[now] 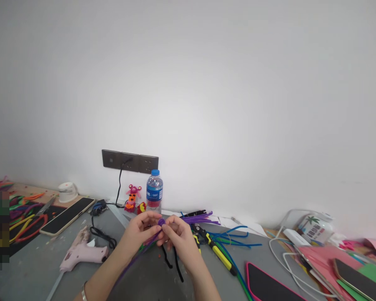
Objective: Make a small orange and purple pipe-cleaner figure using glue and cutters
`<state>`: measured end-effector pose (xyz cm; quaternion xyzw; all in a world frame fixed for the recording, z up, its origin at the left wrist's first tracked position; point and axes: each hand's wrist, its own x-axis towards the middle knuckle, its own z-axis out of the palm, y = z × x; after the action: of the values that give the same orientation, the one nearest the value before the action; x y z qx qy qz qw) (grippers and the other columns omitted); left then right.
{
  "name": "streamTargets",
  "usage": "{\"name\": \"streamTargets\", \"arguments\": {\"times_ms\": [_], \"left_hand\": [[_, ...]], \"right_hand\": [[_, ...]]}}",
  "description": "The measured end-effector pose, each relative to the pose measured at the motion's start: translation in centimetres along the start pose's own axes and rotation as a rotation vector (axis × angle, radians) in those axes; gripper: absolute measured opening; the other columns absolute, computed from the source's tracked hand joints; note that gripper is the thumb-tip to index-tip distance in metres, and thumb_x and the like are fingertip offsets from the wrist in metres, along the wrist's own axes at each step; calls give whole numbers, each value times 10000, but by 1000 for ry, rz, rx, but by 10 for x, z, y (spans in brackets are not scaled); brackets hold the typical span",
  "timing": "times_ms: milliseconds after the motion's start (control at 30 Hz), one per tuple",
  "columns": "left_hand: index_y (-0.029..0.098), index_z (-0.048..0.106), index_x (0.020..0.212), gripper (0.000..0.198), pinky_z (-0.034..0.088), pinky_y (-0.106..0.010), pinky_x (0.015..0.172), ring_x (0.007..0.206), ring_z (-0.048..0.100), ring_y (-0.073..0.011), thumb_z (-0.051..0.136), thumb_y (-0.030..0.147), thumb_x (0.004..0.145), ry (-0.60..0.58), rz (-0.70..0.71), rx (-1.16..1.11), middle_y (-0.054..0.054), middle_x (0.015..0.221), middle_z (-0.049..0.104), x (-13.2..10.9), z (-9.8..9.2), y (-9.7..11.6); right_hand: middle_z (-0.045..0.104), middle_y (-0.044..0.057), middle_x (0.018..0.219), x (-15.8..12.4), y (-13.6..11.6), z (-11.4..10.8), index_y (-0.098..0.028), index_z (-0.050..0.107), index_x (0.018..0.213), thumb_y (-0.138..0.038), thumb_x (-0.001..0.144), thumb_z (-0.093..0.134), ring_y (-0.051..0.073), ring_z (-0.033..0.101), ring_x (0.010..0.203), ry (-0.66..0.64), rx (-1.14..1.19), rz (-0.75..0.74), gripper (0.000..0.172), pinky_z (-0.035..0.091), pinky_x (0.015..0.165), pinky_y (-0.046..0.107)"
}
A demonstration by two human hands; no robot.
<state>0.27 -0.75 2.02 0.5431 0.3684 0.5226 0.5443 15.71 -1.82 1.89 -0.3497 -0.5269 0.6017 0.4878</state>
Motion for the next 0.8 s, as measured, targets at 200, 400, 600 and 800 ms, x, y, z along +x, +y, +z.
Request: {"name": "streamTargets", "arguments": {"times_ms": [200, 400, 600, 800], "left_hand": [[163, 673, 896, 302, 457, -243, 609, 710, 635, -168, 732, 399, 717, -95, -90, 23, -55, 794, 708, -1, -14, 8], [146, 683, 830, 329, 440, -214, 552, 625, 616, -138, 824, 357, 621, -296, -183, 26, -40, 719, 701, -3, -15, 14], [135, 680, 740, 358, 448, -203, 556, 560, 573, -103, 805, 453, 632, -1, -95, -173, -19, 628, 667, -3, 1, 6], [146, 700, 827, 379, 363, -177, 465, 491, 485, -78, 776, 476, 657, 69, -69, -189, 17, 562, 594, -1, 1, 4]], "right_hand": [[666, -4, 630, -2, -4, -5, -194, 526, 778, -438, 758, 735, 125, 607, 555, 30, 148, -4, 323, 377, 484, 194], [674, 11, 684, -3, -6, -10, -185, 560, 796, -392, 748, 758, 126, 603, 607, 90, 274, 3, 291, 429, 550, 211], [623, -23, 682, -4, -6, -4, -185, 571, 795, -398, 777, 732, 95, 533, 584, 18, 228, -11, 267, 388, 565, 200], [486, -60, 593, -3, -2, -4, -181, 556, 771, -426, 811, 687, 88, 409, 554, -26, 11, -55, 281, 322, 559, 210]]}}
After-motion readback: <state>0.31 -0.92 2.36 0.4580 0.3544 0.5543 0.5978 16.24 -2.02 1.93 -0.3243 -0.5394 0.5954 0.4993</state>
